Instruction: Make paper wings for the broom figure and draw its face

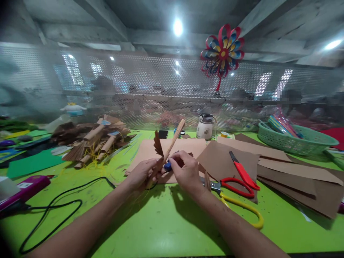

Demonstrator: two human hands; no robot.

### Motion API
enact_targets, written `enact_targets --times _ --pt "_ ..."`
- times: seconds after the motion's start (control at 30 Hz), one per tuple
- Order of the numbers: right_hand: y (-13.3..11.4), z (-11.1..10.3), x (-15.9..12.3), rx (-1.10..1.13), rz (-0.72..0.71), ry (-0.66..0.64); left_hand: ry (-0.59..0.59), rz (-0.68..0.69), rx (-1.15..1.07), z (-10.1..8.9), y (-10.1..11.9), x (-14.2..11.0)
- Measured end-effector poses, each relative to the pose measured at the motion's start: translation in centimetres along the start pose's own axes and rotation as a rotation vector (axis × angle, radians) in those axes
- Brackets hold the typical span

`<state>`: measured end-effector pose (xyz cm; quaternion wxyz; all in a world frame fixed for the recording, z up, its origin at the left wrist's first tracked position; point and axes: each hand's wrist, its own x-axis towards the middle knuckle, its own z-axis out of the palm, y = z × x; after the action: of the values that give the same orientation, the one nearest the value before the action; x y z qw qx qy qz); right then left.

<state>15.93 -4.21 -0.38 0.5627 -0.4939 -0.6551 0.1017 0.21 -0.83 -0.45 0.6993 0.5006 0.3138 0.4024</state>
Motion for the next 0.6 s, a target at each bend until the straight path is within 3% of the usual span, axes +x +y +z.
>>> enact_targets --times 0.27,0.6 --pt "0.25 -0.14 -0.43 0.049 0.038 -0.012 -0.064 -0.109 -0.109 -0.50 0.13 0.41" --pt "-0.05 -0.01 -0.81 0.083 0.001 -0.027 -0.133 -0.104 -0.204 -0.39 0.11 0.20"
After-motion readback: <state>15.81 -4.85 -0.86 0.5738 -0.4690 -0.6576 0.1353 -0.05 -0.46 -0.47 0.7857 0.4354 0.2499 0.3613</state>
